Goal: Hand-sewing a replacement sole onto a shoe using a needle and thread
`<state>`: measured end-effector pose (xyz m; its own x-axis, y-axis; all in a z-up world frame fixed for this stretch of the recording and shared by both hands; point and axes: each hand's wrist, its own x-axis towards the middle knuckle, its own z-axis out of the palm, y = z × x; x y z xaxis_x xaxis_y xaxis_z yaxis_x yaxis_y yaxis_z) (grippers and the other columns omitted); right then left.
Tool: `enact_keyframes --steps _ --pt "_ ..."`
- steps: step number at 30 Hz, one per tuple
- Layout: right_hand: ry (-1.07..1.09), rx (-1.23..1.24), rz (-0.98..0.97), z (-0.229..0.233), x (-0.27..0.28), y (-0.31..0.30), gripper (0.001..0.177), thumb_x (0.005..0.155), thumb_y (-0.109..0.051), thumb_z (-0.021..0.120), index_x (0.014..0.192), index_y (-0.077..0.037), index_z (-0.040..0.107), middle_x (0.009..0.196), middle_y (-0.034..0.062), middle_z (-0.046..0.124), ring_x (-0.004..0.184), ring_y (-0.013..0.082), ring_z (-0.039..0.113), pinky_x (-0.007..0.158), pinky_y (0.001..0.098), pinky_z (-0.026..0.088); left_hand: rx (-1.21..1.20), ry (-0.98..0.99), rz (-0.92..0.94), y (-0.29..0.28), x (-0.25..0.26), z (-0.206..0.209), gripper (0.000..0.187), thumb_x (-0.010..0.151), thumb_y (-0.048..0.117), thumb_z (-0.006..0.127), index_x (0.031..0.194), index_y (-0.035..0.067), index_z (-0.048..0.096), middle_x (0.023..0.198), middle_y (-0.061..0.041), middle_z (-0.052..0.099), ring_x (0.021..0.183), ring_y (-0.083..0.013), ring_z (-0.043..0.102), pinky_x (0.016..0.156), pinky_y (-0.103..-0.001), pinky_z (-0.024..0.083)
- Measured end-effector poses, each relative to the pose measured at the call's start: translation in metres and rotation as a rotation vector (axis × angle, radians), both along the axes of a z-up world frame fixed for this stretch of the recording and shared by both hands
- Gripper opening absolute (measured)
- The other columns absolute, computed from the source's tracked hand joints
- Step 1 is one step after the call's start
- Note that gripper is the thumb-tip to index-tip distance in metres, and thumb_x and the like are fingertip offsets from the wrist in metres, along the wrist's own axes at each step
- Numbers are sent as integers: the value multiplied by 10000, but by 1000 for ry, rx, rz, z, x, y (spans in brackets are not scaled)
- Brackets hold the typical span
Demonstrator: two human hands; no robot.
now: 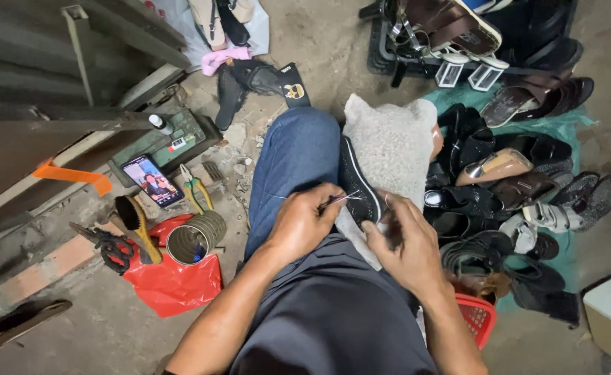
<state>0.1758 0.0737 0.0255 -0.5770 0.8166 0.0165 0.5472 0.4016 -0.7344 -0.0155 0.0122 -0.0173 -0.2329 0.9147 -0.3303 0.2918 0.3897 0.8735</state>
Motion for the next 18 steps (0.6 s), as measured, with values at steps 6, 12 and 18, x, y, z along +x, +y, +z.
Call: enact_keyframes --steps 6,12,18 --pt "21 -86 -25 -10 13 12 199 935 -224 710 1036 -52 721 691 93 605 619 305 625 565 404 505 85 -473 -228 -10 18 40 47 899 78 655 922 85 695 700 -103 714 730 -178 645 668 -389 559" --pt "54 -205 -103 -46 47 10 208 906 -219 774 849 -53 662 621 84 545 510 242 530 462 360 420 37 231 -145 3 8 22 258 947 341 634 737 198 684 562 -41 645 612 -335 700 530 -424 513" --pt "106 -283 -167 -45 53 10 189 884 -175 802 853 -39 675 555 35 438 547 134 460 488 333 411 311 462 -52 14 39 -9 49 898 264 709 926 231 732 736 16 603 663 -254 697 539 -386 557"
